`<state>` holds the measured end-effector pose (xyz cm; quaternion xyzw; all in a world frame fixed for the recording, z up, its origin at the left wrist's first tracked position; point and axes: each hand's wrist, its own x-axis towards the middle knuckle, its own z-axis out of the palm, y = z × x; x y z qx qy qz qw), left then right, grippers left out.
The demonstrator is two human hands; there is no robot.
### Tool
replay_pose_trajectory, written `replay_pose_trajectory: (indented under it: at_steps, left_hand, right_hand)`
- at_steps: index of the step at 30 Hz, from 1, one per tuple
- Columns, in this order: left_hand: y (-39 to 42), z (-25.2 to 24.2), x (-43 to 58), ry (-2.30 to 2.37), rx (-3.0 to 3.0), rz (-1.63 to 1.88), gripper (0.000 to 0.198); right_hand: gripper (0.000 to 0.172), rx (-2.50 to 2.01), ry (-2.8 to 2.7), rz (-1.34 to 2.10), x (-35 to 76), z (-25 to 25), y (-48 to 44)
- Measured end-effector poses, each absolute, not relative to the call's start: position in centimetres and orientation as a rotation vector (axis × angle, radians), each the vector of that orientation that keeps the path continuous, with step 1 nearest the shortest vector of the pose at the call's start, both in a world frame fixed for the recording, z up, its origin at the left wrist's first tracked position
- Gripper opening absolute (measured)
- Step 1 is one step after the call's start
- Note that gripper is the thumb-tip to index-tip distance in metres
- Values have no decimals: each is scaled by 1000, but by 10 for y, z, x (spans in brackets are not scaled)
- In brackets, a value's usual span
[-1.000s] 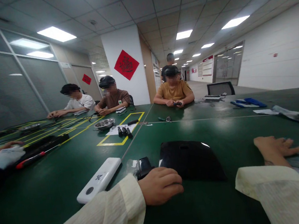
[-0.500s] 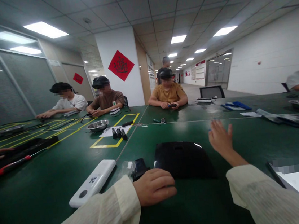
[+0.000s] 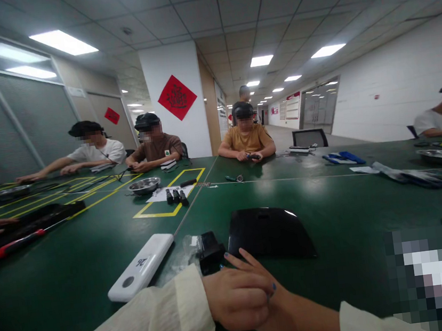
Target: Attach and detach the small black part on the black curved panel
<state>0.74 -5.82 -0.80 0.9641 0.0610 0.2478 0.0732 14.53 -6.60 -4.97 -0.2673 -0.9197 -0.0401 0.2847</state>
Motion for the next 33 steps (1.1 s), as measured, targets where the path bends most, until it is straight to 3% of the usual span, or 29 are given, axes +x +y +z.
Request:
replay_pose_trajectory:
  at_steps: [3, 9, 14, 18, 24, 28, 33]
  left_hand:
    - [-55, 5, 4, 314, 2792, 773, 23]
    - [-68, 4, 11, 96, 2818, 705, 21]
    - [-78, -9, 24, -259, 3122, 471, 21]
    - [-69, -12, 22, -290, 3180, 749, 17]
    - [-61, -11, 14, -426, 3256, 1013, 10]
    - [-65, -5, 17, -574, 3191, 1269, 8]
    - [-66, 2, 18, -568, 3221, 1343, 8]
  right_hand:
    - [66, -746, -2431, -110, 151, -45, -58]
    - [44, -847, -2267, -307, 148, -7, -33]
    - [58, -750, -2540, -56, 133, 14, -16]
    - [63, -610, -2727, 77, 116, 12, -11]
    - [38, -553, -2669, -44, 100, -2, -5]
    - [32, -664, -2519, -62, 101, 1, 0]
    - [28, -868, -2269, 66, 124, 21, 23]
